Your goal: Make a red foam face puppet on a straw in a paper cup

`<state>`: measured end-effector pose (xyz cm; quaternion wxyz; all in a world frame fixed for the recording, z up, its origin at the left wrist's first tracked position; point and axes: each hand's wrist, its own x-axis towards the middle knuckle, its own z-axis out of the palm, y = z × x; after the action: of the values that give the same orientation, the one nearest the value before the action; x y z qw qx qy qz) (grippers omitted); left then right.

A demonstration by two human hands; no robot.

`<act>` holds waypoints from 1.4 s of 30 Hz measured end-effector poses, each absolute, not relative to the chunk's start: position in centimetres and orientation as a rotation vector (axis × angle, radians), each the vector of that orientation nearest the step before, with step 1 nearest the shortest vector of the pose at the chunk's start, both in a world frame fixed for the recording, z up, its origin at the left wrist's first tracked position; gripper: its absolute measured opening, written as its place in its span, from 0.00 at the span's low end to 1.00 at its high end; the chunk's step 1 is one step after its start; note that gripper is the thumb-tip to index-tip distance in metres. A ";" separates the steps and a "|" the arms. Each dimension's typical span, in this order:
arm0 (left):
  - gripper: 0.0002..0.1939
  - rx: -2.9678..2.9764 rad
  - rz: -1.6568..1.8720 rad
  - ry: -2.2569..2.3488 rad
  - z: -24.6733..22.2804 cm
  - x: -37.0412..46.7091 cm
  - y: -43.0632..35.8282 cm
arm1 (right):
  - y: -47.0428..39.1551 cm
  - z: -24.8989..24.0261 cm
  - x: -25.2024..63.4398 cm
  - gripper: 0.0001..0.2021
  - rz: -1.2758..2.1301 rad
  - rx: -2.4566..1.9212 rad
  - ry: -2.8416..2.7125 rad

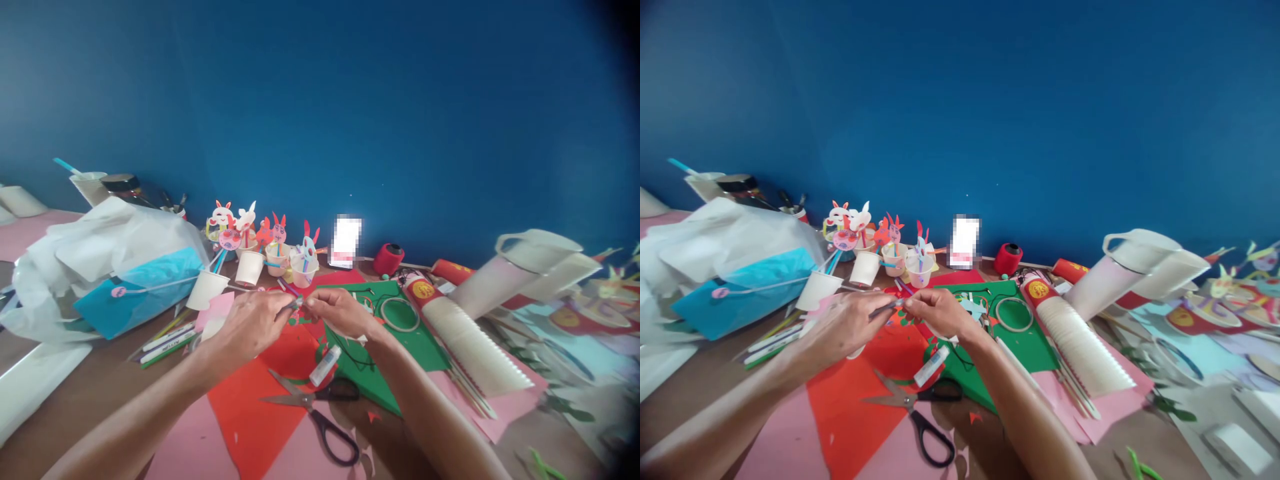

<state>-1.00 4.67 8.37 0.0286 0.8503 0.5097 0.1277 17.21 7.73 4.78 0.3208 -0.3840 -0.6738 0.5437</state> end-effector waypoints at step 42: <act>0.12 2.514 0.480 1.653 8.2 -1.2 5.1 | 5.9 5.3 16.1 0.10 0.870 -1.134 -1.889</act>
<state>-1.18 5.07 8.23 0.0474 0.8242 0.5419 0.1575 16.13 5.86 5.26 0.3767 -0.4435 -0.7387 0.3400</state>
